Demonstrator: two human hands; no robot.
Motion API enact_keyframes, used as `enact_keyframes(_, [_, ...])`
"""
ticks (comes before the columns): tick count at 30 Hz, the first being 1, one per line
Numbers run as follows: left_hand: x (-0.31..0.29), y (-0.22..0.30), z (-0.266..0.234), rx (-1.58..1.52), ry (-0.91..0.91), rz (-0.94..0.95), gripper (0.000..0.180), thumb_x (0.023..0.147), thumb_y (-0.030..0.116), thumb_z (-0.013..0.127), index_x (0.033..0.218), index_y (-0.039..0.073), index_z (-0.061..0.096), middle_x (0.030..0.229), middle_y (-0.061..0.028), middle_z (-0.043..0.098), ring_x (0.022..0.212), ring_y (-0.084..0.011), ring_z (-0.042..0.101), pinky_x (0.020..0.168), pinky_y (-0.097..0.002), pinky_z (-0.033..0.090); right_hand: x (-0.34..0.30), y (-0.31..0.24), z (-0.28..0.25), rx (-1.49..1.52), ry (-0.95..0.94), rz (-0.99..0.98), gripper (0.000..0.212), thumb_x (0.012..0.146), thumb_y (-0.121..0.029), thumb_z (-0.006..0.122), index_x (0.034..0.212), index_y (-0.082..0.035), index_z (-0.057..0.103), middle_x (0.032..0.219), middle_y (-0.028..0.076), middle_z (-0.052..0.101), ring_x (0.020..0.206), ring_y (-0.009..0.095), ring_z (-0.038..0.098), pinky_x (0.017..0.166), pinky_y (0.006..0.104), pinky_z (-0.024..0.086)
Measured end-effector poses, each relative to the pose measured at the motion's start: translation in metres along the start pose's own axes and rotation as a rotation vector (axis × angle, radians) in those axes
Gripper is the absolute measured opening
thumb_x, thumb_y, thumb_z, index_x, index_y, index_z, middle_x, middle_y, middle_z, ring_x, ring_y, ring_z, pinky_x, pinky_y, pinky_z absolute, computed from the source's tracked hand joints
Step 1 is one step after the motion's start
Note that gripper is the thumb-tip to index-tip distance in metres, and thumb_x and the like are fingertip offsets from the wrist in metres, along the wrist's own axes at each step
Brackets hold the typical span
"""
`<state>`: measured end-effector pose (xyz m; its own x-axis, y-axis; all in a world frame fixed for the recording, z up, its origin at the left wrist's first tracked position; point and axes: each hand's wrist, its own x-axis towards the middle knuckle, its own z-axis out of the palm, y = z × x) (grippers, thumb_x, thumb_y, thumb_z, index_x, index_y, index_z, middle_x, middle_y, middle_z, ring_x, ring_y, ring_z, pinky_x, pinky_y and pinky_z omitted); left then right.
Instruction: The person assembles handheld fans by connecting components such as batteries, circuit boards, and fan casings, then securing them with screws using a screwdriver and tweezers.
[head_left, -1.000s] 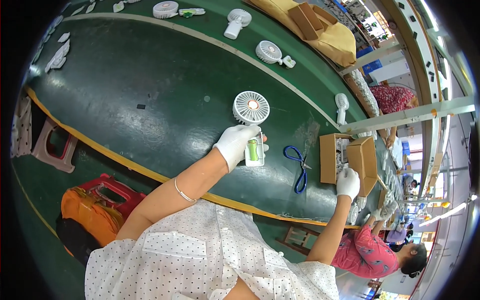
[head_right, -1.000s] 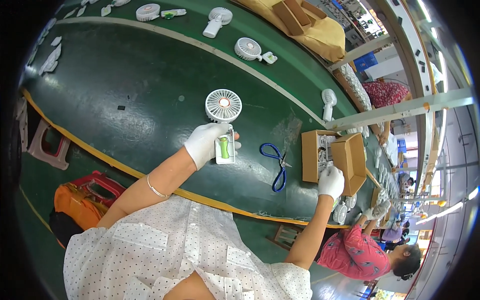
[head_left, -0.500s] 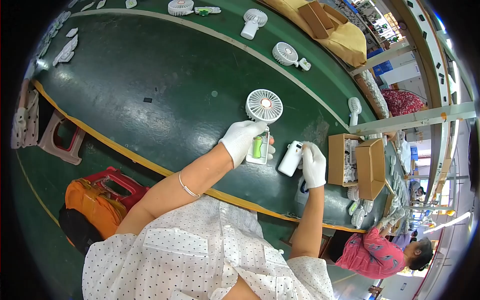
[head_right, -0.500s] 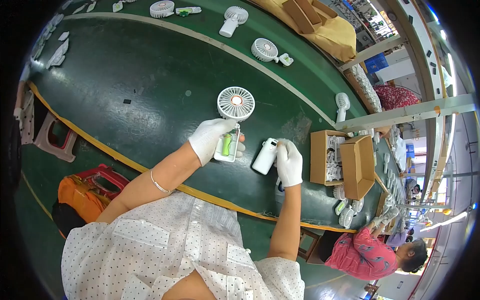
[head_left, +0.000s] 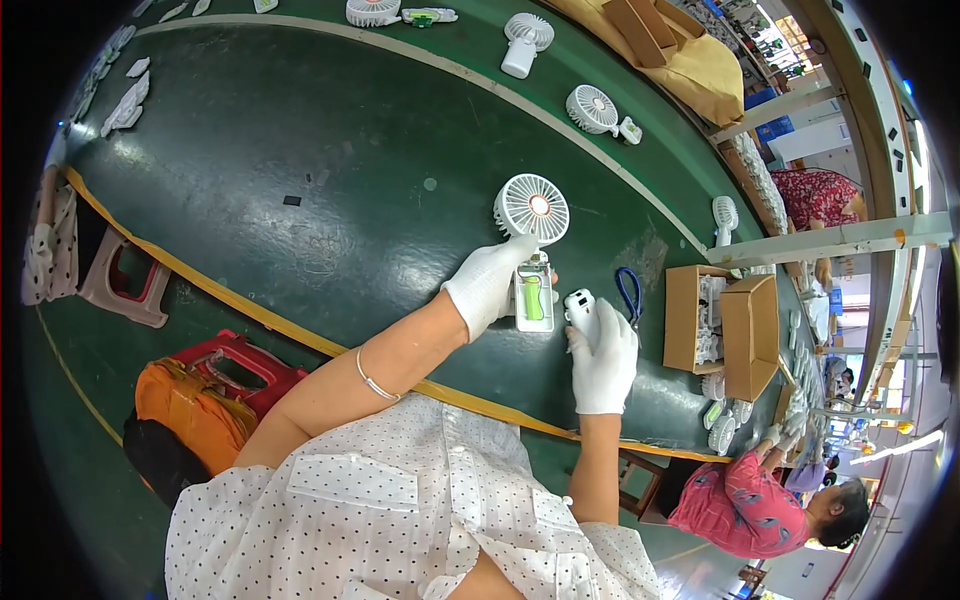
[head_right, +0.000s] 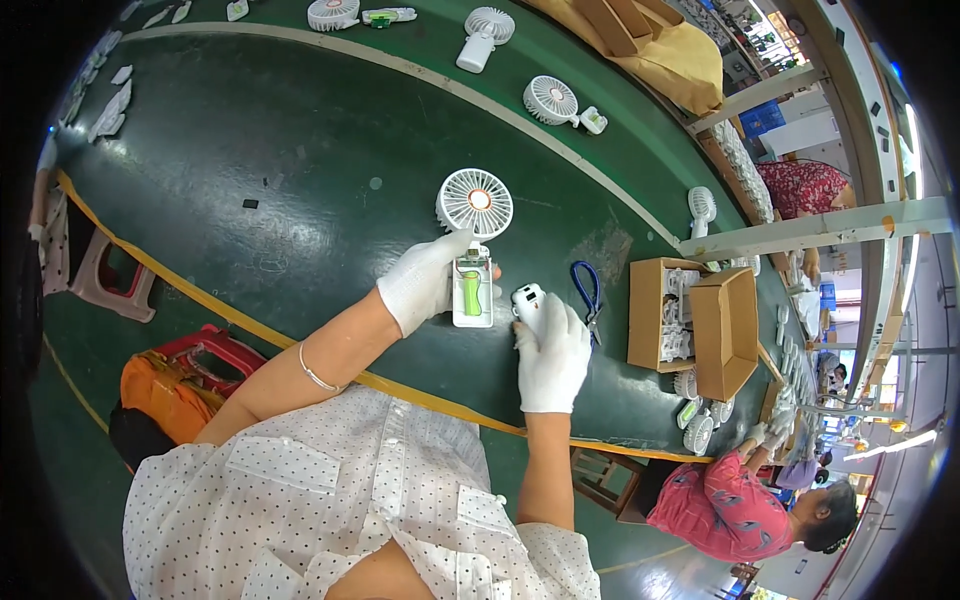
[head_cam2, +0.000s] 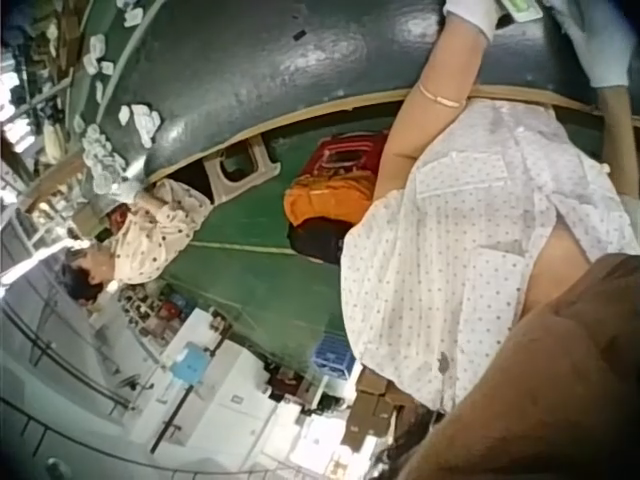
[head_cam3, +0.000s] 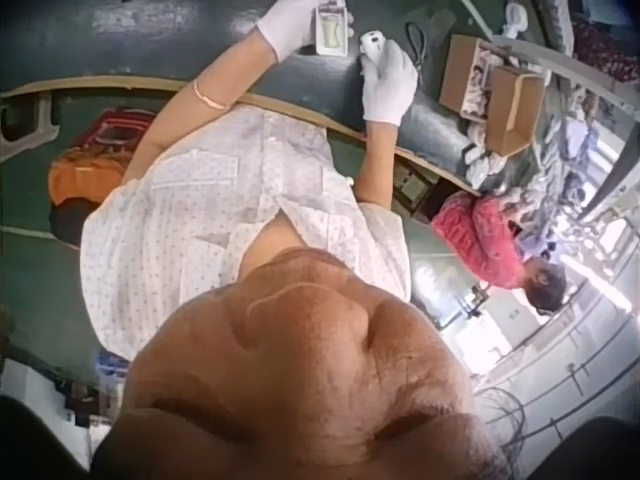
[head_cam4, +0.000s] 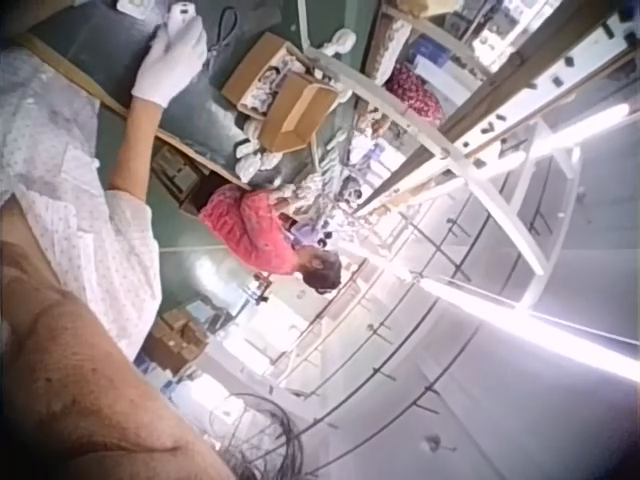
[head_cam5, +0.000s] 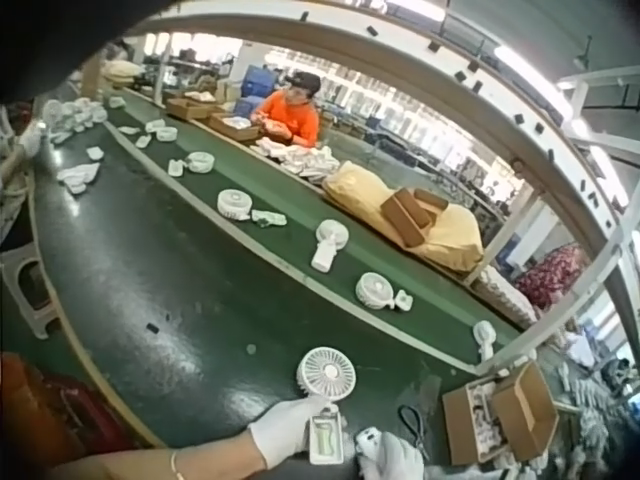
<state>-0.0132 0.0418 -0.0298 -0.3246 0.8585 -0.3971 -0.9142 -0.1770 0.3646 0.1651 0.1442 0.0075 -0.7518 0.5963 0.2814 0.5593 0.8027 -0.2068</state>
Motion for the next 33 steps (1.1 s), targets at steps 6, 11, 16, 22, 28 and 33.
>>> enact_keyframes(6, [-0.007, 0.003, 0.006, 0.115, 0.025, -0.002, 0.040, 0.103, 0.037, 0.048, 0.122, 0.002, 0.052, 0.105, -0.0155, 0.065, 0.097, -0.0288, 0.068, 0.088, -0.0496, 0.056, 0.017, 0.006, -0.010, 0.210, -0.044, 0.006, 0.043, 0.084, -0.010, 0.074, 0.124, -0.001, 0.062, 0.111, 0.016, 0.067, 0.098, 0.028, 0.068, 0.087, 0.0365, 0.054])
enact_keyframes(11, [-0.016, 0.007, 0.010, 0.169, -0.047, -0.015, 0.043, 0.101, 0.038, 0.052, 0.125, 0.002, 0.055, 0.114, -0.0102, 0.064, 0.104, -0.0236, 0.066, 0.092, -0.0420, 0.054, 0.040, -0.049, -0.023, 0.401, -0.070, -0.100, 0.036, 0.086, -0.011, 0.072, 0.119, -0.001, 0.065, 0.109, 0.016, 0.068, 0.096, 0.025, 0.070, 0.086, 0.0330, 0.055])
enact_keyframes(16, [-0.020, 0.003, 0.014, 0.364, -0.142, 0.053, 0.036, 0.100, 0.027, 0.055, 0.126, 0.002, 0.056, 0.118, -0.0075, 0.061, 0.110, -0.0169, 0.062, 0.097, -0.0344, 0.052, 0.043, -0.062, -0.018, 0.252, -0.088, -0.026, 0.037, 0.085, -0.016, 0.071, 0.118, -0.001, 0.066, 0.107, 0.019, 0.068, 0.095, 0.033, 0.067, 0.086, 0.0379, 0.054])
enact_keyframes(22, [-0.023, 0.002, 0.016, 0.301, -0.192, 0.272, 0.029, 0.098, 0.015, 0.056, 0.123, 0.001, 0.056, 0.113, -0.0056, 0.060, 0.103, -0.0126, 0.060, 0.089, -0.0287, 0.050, 0.022, -0.070, 0.011, 0.115, 0.145, -0.217, 0.054, 0.080, -0.006, 0.072, 0.132, -0.003, 0.057, 0.126, 0.025, 0.057, 0.112, 0.042, 0.058, 0.093, 0.0446, 0.049])
enact_keyframes(28, [-0.023, 0.016, 0.015, 0.241, -0.151, 0.310, 0.028, 0.092, 0.007, 0.061, 0.120, 0.000, 0.059, 0.108, -0.0060, 0.063, 0.099, -0.0151, 0.063, 0.088, -0.0302, 0.052, 0.016, -0.057, 0.018, 0.466, 0.105, -0.286, 0.033, 0.084, 0.006, 0.063, 0.116, -0.001, 0.065, 0.127, 0.021, 0.058, 0.114, 0.036, 0.059, 0.097, 0.0395, 0.047])
enact_keyframes(33, [-0.031, 0.022, 0.021, 0.339, -0.259, 0.395, 0.032, 0.091, 0.010, 0.066, 0.121, -0.001, 0.060, 0.110, -0.0105, 0.067, 0.102, -0.0184, 0.066, 0.090, -0.0310, 0.053, 0.022, -0.039, 0.003, 1.223, -0.190, 0.242, 0.029, 0.089, -0.002, 0.062, 0.116, 0.006, 0.060, 0.119, 0.014, 0.065, 0.099, 0.016, 0.066, 0.081, 0.0289, 0.053])
